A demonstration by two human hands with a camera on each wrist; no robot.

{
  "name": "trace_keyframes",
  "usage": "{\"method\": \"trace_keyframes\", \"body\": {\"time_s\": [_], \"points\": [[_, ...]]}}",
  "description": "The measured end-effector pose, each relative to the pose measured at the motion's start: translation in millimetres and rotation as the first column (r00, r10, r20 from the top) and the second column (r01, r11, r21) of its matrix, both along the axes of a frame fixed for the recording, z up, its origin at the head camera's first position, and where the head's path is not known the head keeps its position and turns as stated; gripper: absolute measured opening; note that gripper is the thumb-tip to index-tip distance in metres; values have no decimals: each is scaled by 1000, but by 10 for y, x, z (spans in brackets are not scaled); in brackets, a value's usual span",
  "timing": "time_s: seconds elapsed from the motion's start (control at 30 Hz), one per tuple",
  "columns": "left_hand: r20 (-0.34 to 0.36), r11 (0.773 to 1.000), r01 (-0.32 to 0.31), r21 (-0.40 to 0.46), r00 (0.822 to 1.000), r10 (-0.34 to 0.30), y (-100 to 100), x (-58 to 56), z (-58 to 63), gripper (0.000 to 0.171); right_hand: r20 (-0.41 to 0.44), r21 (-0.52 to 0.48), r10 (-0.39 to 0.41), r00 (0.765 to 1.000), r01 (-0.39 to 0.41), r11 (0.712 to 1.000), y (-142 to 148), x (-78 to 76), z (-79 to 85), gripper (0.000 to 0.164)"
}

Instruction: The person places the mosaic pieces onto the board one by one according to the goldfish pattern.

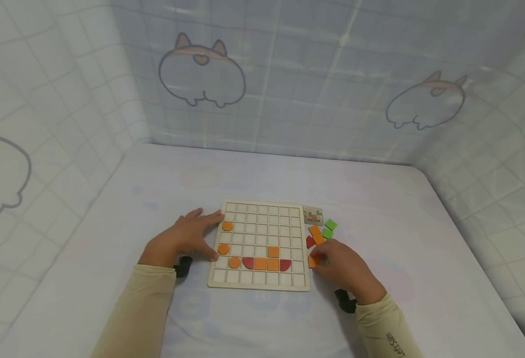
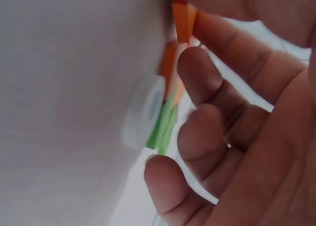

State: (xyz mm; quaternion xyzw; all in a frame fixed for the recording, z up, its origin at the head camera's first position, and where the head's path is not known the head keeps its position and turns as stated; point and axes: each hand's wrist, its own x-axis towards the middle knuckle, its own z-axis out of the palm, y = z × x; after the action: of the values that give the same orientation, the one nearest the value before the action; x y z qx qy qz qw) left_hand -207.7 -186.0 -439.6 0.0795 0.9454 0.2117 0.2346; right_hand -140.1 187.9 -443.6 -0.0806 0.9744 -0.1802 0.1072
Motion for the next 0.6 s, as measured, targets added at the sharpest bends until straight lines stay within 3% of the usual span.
{"method": "trace_keyframes", "body": {"time_s": [0.1, 0.2, 0.33, 0.6], "points": [[-11, 1000, 6, -2, 1000, -7, -6, -14, 30, 118, -35, -44, -1, 999, 0, 999, -37, -27, 71, 20], [-10, 1000, -7, -4, 1000, 7, -8, -16, 42, 118, -33, -157, 2, 999, -7, 988, -163, -55, 156, 20], [-8, 1000, -25, -7, 1000, 24, -9, 23, 6, 118, 2, -256, 78, 997, -74, 964, -437, -72, 186, 23], [-32, 1000, -7, -1, 999, 7, -9, 76, -14, 116, -36, -137, 244, 969, -247, 959, -798, -129, 164, 22]]}}
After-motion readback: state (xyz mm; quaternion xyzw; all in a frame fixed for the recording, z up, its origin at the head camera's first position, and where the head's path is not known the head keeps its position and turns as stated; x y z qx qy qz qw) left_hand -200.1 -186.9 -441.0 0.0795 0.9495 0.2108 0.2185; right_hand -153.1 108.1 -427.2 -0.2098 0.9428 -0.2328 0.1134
